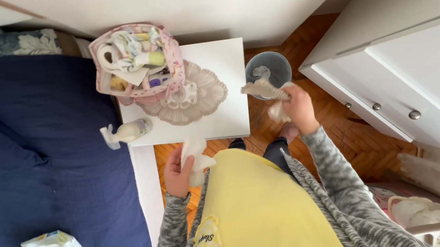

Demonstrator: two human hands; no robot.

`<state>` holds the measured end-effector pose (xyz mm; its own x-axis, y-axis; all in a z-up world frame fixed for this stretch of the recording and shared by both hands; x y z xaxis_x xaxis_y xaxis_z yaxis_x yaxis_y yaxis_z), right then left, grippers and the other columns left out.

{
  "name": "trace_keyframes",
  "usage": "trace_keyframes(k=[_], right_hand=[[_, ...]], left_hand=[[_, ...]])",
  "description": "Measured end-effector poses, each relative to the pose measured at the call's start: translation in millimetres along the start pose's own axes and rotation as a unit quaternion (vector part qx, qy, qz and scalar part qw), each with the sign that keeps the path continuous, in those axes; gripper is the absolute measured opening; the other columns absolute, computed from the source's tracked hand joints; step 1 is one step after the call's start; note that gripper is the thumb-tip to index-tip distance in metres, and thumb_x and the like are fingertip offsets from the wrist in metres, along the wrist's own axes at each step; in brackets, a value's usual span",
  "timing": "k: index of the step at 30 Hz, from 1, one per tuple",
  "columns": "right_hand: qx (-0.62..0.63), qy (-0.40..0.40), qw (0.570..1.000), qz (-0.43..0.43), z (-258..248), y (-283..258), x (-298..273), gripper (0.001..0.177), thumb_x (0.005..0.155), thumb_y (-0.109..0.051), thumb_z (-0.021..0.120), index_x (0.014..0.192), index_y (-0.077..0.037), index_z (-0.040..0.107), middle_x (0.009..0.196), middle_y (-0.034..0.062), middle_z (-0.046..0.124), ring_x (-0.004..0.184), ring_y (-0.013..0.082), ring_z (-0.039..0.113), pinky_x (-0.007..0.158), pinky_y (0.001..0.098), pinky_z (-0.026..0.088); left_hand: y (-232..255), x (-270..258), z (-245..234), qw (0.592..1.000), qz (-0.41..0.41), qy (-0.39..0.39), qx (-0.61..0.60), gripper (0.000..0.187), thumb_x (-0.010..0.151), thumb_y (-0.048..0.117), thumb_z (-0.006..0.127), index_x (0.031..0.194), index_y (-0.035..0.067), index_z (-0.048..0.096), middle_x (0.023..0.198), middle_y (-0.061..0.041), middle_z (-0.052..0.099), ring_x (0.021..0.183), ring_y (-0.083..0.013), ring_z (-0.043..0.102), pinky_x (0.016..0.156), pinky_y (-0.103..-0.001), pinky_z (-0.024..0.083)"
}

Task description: The person wipes the top of a white dresser and a white tabletop using a cloth and disposable wipes. They lift a decorative lace doily, wipe the surface beneath it, and place the doily back. They open a dresser drawer, wipe inside and around it, then handle a pack of baby wipes.

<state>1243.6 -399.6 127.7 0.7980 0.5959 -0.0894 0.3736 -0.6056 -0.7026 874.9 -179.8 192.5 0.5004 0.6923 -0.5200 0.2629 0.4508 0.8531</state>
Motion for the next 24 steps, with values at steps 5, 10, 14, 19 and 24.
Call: trace_keyframes(k=[5, 10, 14, 19, 24], right_hand=[[0.083, -0.155, 0.982, -0.075, 26, -90, -14, 0.041, 0.074, 0.003, 0.063, 0.115, 0.002, 0.070, 0.109, 0.0205, 0.072, 0.099, 0.0383, 0.069, 0.087, 0.0443, 0.056], [0.090, -0.249, 0.962, -0.074, 102, -105, 22, 0.045, 0.086, -0.005, 0.063, 0.131, -0.004, 0.064, 0.124, 0.0194, 0.066, 0.110, 0.0351, 0.067, 0.097, 0.0424, 0.054], [0.130, -0.325, 0.920, -0.173, 96, -147, 6, 0.075, 0.099, -0.033, 0.074, 0.155, -0.004, 0.035, 0.156, 0.0238, 0.042, 0.139, 0.0382, 0.047, 0.111, 0.0457, 0.040], [0.205, -0.227, 0.944, -0.125, -29, -193, -61, 0.081, 0.086, -0.027, 0.079, 0.153, -0.005, 0.039, 0.145, 0.0197, 0.055, 0.128, 0.0313, 0.058, 0.106, 0.0410, 0.046], [0.166, -0.001, 0.986, -0.003, -126, -85, -116, 0.056, 0.087, -0.014, 0.080, 0.137, -0.006, 0.058, 0.119, 0.0122, 0.072, 0.106, 0.0204, 0.073, 0.090, 0.0316, 0.058]], left_hand=[[-12, -8, -12, 1.000, 0.015, -0.009, 0.004, 0.033, 0.097, 0.005, 0.069, 0.127, -0.004, 0.062, 0.117, -0.011, 0.072, 0.103, -0.0138, 0.067, 0.088, -0.028, 0.055], [-30, 12, -3, 0.996, 0.071, -0.049, -0.016, 0.027, 0.101, 0.006, 0.067, 0.125, -0.002, 0.060, 0.116, -0.009, 0.069, 0.104, -0.0121, 0.065, 0.090, -0.028, 0.054], [-31, 45, 27, 0.992, 0.066, -0.088, -0.065, 0.027, 0.103, 0.007, 0.064, 0.128, 0.000, 0.057, 0.114, -0.008, 0.067, 0.100, -0.0135, 0.063, 0.085, -0.029, 0.053], [21, 34, 143, 0.963, 0.022, -0.248, -0.098, 0.037, 0.101, 0.009, 0.064, 0.135, 0.004, 0.051, 0.118, -0.008, 0.068, 0.104, -0.0148, 0.064, 0.087, -0.030, 0.054], [60, -28, 282, 0.874, 0.094, -0.477, -0.014, 0.056, 0.093, 0.009, 0.075, 0.141, 0.007, 0.046, 0.127, -0.008, 0.063, 0.118, -0.0163, 0.061, 0.099, -0.032, 0.052]])
Point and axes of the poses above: each hand's wrist, its own x-axis towards the middle knuckle, its own z-axis out of the palm, y = z × x, the point moved 6 cm from there along x, towards the middle knuckle
